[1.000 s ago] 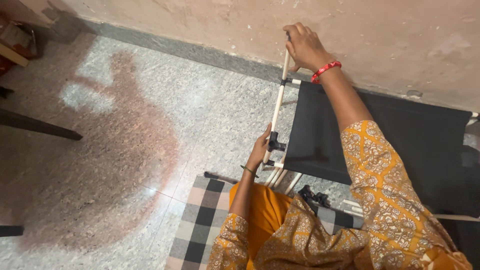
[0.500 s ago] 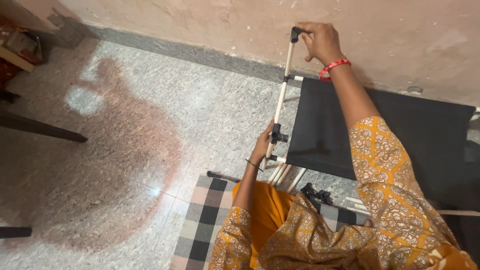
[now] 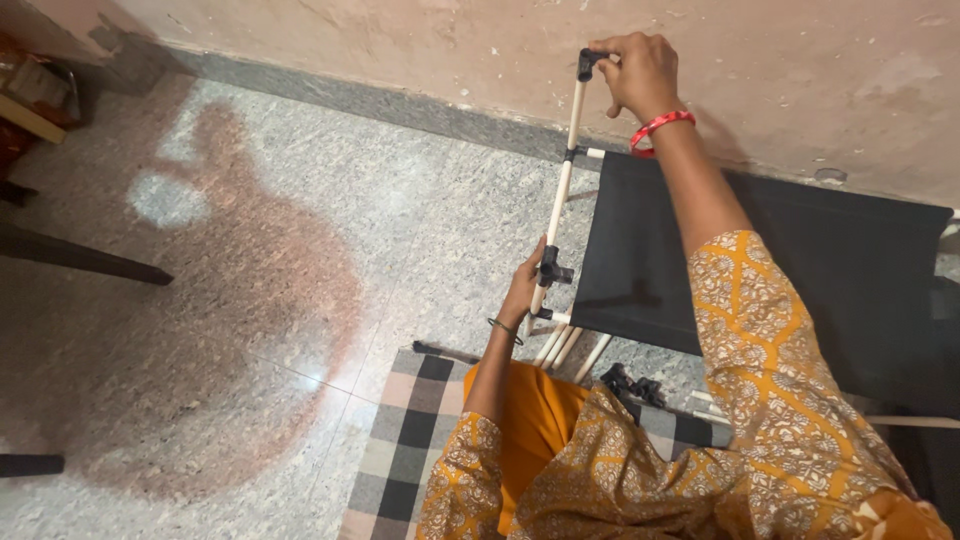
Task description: The person assembles a small folding table by connecting white PVC pipes with black corner joints and attaching a black fabric top. They insert the pipes into the joints, secure the fabric, and adjust the frame while sitting on a mat.
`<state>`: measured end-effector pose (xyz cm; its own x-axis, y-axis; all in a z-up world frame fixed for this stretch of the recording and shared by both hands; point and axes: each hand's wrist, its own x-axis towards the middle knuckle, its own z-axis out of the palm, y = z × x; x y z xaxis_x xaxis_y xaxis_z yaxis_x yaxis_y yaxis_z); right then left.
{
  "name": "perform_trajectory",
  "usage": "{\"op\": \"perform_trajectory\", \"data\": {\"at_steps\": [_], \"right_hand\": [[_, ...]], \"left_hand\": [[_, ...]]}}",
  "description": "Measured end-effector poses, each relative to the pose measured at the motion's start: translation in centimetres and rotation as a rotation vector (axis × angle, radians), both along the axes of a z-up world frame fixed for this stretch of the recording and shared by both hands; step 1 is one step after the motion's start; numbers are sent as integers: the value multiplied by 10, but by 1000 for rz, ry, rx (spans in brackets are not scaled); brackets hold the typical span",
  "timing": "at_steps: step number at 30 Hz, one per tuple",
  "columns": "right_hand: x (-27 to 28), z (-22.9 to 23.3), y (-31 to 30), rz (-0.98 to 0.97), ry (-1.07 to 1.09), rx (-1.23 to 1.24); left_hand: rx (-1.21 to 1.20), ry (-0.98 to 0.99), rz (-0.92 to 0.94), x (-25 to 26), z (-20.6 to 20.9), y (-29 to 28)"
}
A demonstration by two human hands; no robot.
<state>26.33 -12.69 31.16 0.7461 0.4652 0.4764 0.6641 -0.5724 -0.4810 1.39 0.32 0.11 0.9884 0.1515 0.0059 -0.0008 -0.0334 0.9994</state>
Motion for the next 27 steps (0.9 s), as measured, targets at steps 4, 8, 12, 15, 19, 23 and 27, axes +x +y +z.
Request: {"op": "perform_trajectory", "data": {"at_steps": [4,8,12,15,19,23,27], "right_hand": [[1,12,-12,104,251,7],[-1,11,-14,60,159,-6],[4,1,-6,-3,91,-14],[8,-6,-4,1,-161,1],[8,-8,1,-46,-100,-14],[1,-4,4,-90,-121,-41],[-5,1,8,-123,-41,-46]], "left_hand": [[27,1,-1,-1,1,2],[51,24,9,4,-6,-1],[58,8,11,6,-20,2],[64,-180,-2,11,-27,0],[-45,-45,-7,11,-25,0],[46,-25,10,7,-15,0],[74,-11,10,5,-7,1]]}}
